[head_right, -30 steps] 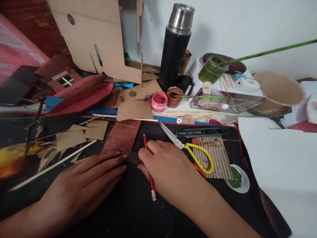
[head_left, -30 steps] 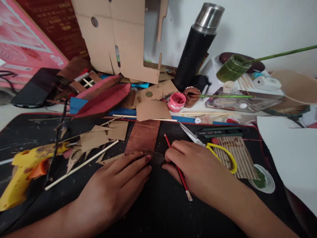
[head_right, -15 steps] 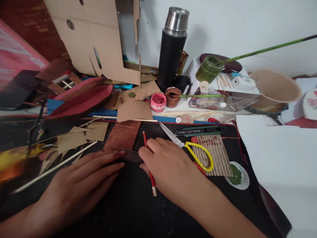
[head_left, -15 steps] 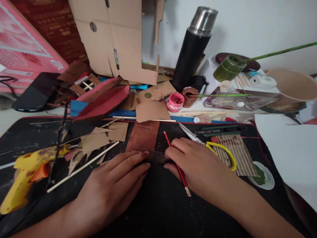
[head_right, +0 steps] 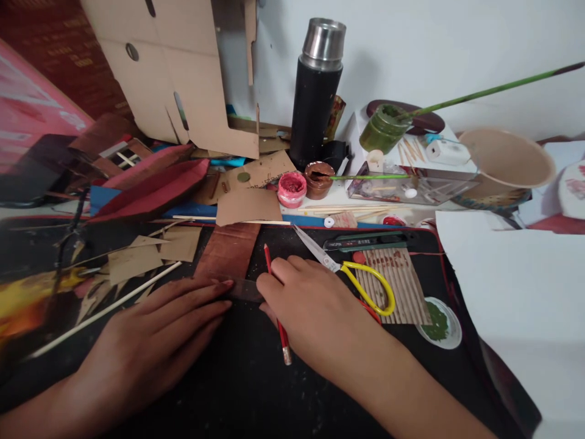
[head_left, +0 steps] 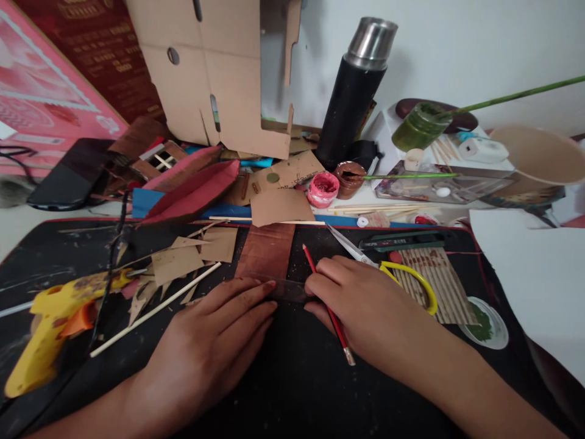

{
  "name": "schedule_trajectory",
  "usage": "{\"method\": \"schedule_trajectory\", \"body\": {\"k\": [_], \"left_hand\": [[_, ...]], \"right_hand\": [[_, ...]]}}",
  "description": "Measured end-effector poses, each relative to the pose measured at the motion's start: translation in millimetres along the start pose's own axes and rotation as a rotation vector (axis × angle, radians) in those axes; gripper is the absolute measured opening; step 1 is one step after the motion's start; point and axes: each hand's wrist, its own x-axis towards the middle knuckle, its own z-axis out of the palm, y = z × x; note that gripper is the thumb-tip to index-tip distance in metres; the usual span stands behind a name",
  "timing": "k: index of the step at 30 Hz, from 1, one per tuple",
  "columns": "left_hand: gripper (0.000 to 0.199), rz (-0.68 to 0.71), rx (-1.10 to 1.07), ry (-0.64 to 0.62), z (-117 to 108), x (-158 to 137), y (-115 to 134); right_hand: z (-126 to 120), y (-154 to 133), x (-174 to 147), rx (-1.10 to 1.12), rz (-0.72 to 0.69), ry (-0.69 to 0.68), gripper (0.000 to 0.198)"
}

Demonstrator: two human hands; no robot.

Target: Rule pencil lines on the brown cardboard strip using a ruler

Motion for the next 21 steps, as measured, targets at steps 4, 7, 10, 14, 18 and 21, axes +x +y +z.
{"method": "schedule_trajectory", "body": {"k": [4,7,10,14,18,21], "left_hand": [[0.02,-0.019,-0.006,-0.002,0.7,-1.4,0.2],[0.02,-0.035,-0.003,0.006,1.1,-3.7,0.0],[0.021,-0.035,-0.011,0.0,1.2,-4.9,-0.5],[0.021,-0.031,-0.023,-0.004,0.8,-3.6,-0.8],[0.021,-0.024,-0.012,-0.004,0.7,-2.5,-0.6],[0.021,-0.028,-0.015,0.001,0.7,-2.6,-0.5]], "right_hand": [[-0.3,-0.2,-0.9,0.004,-0.001,0.004,0.016],[-0.5,-0.1,-0.5,0.002,0.001,0.008,0.017],[-0.4,0.3,0.5,0.002,0.001,0.013,0.018],[-0.2,0.6,1.4,-0.004,-0.001,0.018,0.017],[0.2,0.4,1.1,-0.011,-0.012,0.035,0.019],[0.6,0.6,0.7,-0.016,-0.01,0.031,0.02]]}}
